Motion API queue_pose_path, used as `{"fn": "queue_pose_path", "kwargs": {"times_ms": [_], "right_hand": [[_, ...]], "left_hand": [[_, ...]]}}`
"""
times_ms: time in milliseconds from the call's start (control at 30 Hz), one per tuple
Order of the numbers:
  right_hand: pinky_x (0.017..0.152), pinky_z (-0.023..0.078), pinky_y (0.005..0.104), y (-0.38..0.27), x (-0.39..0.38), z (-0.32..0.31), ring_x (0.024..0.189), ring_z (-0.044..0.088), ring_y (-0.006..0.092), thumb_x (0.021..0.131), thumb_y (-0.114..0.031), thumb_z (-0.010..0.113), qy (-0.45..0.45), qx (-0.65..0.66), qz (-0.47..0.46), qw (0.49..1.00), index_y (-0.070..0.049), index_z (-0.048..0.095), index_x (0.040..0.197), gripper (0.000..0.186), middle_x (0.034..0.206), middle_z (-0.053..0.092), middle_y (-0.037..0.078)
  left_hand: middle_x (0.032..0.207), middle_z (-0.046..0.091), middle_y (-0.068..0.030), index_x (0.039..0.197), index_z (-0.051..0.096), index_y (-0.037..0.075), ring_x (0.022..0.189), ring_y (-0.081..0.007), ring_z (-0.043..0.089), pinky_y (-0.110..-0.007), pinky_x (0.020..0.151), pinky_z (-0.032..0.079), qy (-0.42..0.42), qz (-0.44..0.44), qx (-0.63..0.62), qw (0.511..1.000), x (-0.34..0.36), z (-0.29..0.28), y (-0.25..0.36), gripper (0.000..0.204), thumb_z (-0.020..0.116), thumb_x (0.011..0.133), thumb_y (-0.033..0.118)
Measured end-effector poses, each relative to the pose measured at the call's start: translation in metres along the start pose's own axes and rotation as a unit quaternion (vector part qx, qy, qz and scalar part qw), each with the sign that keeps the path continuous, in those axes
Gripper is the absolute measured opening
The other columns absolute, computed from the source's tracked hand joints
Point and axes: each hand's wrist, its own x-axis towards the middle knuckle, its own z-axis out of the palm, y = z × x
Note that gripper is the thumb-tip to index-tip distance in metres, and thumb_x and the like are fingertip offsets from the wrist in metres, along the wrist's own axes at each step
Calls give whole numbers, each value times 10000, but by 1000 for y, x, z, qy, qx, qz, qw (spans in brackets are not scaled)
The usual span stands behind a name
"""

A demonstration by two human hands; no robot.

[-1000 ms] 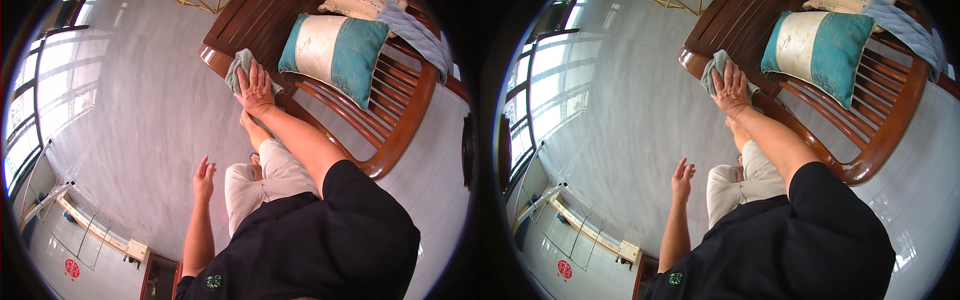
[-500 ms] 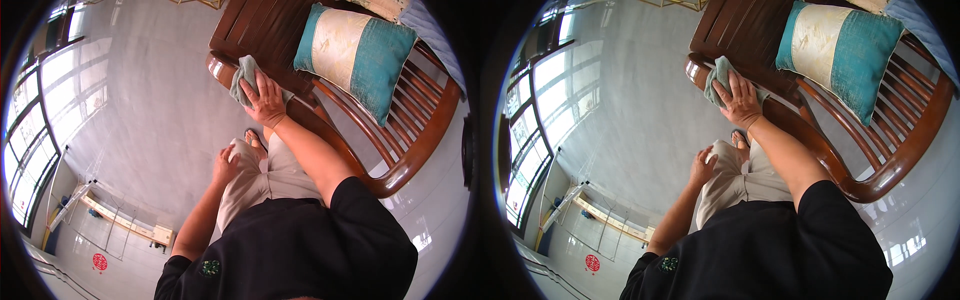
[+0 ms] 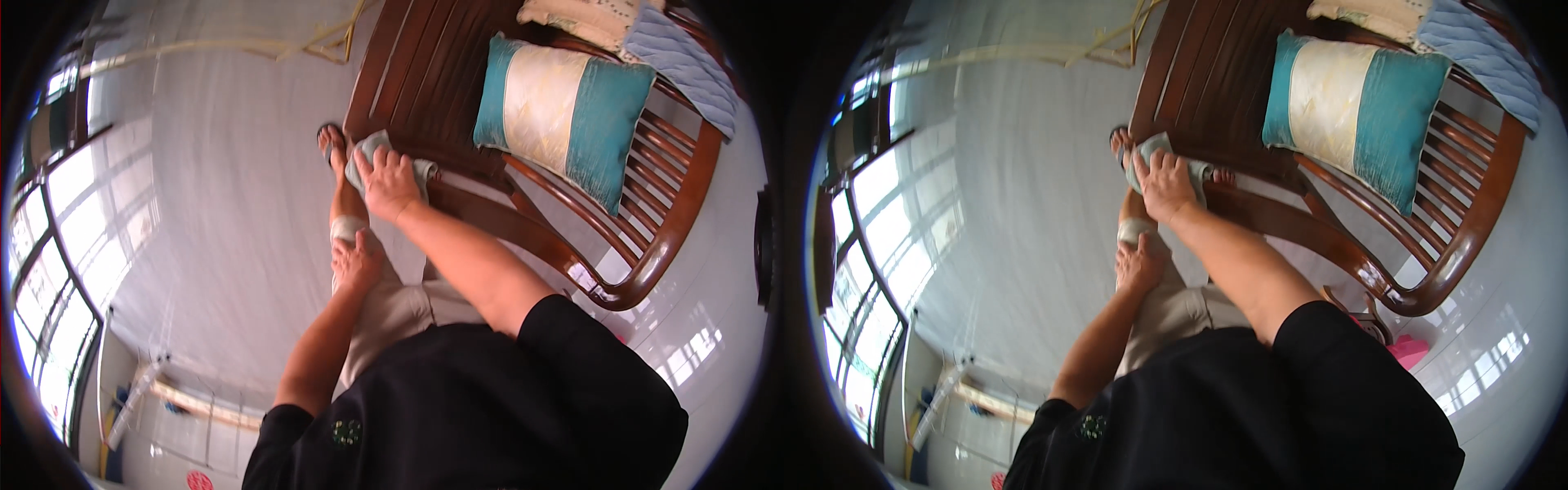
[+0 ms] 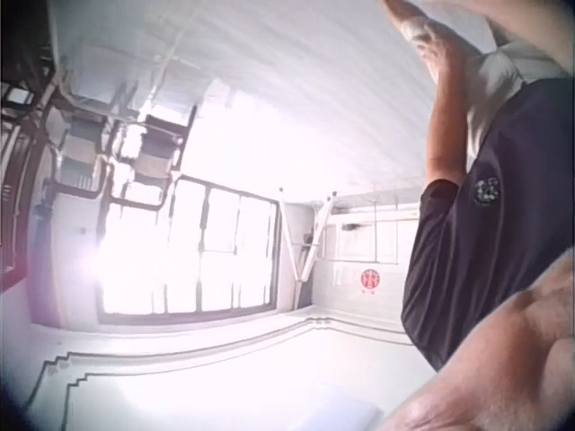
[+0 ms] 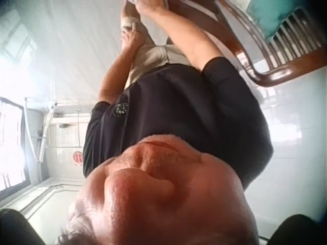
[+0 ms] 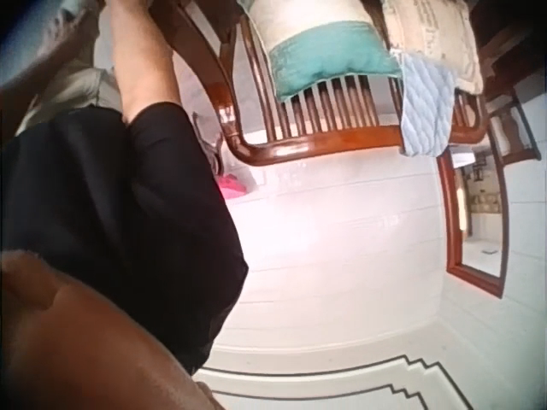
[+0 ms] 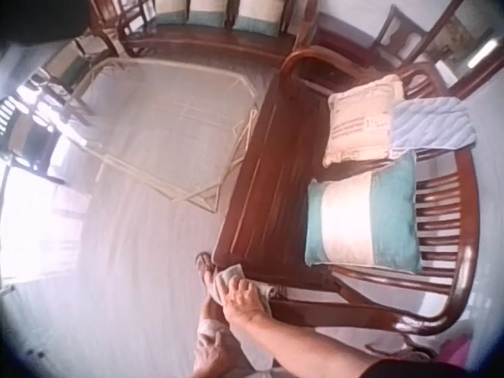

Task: The person cleans wooden furniture using a cloth by wiping down chairs, a small table, and benches, moving cushions aside to wipe the seats and frames.

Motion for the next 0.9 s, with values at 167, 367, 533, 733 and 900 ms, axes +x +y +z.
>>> {"fn": "queue_pose_path", "kwargs": {"times_ms": [167, 367, 533, 733, 900], "right_hand": [[880, 507, 484, -16, 78, 16, 1091, 652, 373, 877, -258, 635, -196, 44, 94, 975, -100, 555, 1455, 605, 1242, 661, 216], [963, 544, 495, 14, 99, 49, 1167, 667, 382, 867, -350, 673, -195, 313, 212, 905, -75, 646, 1303, 517, 1253, 692, 215], [959, 542, 484, 23, 104, 50, 1130, 678, 422, 824, -334, 705, -190, 412, 242, 858, -52, 625, 1350, 602, 1216, 703, 247], [810, 554, 341, 132, 118, 28, 902, 665, 153, 855, -100, 642, -88, 726, 296, 615, -54, 720, 1140, 300, 999, 710, 33], [868, 552, 357, 302, 240, -31, 950, 673, 187, 860, -153, 633, 150, 596, 137, 777, -78, 650, 1348, 494, 1063, 720, 67]], "left_hand": [[1504, 383, -261, 1556, 431, 247, 1351, -465, 446, -538, 1103, 432, -59, 47, -23, 997, 42, -77, -21, 722, 664, 904, 454], [1454, 452, -278, 1469, 503, 171, 1307, -477, 486, -544, 1090, 446, -65, 120, -50, 989, 66, -87, -53, 656, 693, 902, 441], [1525, 426, -303, 1545, 446, 100, 1361, -485, 456, -597, 1119, 391, 232, 304, -42, 923, 177, -125, -71, 762, 770, 875, 266], [1690, 274, -184, 1621, 356, 190, 1552, -420, 257, -652, 1217, 236, 466, 334, -6, 819, 305, -318, 58, 778, 707, 959, 401], [1722, 228, -121, 1631, 340, 288, 1593, -385, 157, -627, 1259, 114, 496, 284, 22, 820, 388, -367, 119, 711, 553, 1018, 578]]}}
